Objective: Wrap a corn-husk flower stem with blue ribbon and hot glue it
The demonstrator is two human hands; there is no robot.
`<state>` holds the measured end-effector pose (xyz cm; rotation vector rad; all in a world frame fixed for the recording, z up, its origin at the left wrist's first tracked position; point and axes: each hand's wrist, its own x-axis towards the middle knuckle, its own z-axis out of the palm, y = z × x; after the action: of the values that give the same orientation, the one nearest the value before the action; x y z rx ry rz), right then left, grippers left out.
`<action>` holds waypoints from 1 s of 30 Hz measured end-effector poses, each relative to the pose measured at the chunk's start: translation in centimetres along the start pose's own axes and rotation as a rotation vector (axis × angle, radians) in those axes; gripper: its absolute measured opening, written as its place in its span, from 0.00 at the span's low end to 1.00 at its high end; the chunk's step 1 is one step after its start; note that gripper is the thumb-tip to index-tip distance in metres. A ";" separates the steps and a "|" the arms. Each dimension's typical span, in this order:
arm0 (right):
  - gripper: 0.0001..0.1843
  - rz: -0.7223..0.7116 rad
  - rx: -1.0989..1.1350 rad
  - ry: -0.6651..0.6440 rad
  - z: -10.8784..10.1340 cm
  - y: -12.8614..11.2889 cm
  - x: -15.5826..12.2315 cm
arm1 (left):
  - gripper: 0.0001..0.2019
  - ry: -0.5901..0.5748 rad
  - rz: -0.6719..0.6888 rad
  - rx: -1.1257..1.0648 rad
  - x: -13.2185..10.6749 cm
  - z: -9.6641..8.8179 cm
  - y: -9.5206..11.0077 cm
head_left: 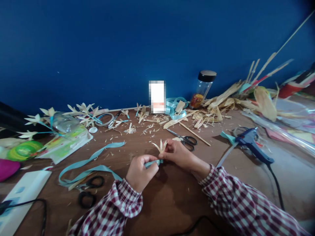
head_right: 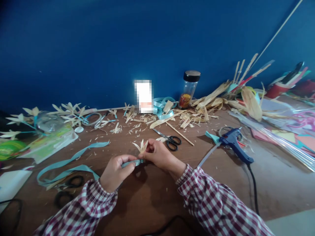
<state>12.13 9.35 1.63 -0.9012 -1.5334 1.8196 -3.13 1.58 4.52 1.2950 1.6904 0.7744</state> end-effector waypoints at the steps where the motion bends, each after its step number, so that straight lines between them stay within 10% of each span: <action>1: 0.15 -0.014 -0.017 0.013 0.1 -0.1 0.0 | 0.12 0.013 -0.001 0.011 0.0 0.1 0.0; 24: 0.09 -0.210 -0.524 0.367 2.5 -0.4 -0.9 | 0.07 0.346 0.051 0.082 0.0 2.3 -0.9; 30: 0.08 -0.205 -0.544 0.346 2.1 -0.3 -1.0 | 0.19 0.436 0.175 0.211 -0.1 2.1 -1.5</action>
<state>11.05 7.41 2.28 -1.1786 -1.8356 1.0449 -1.94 1.05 2.30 1.5128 2.0652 1.0636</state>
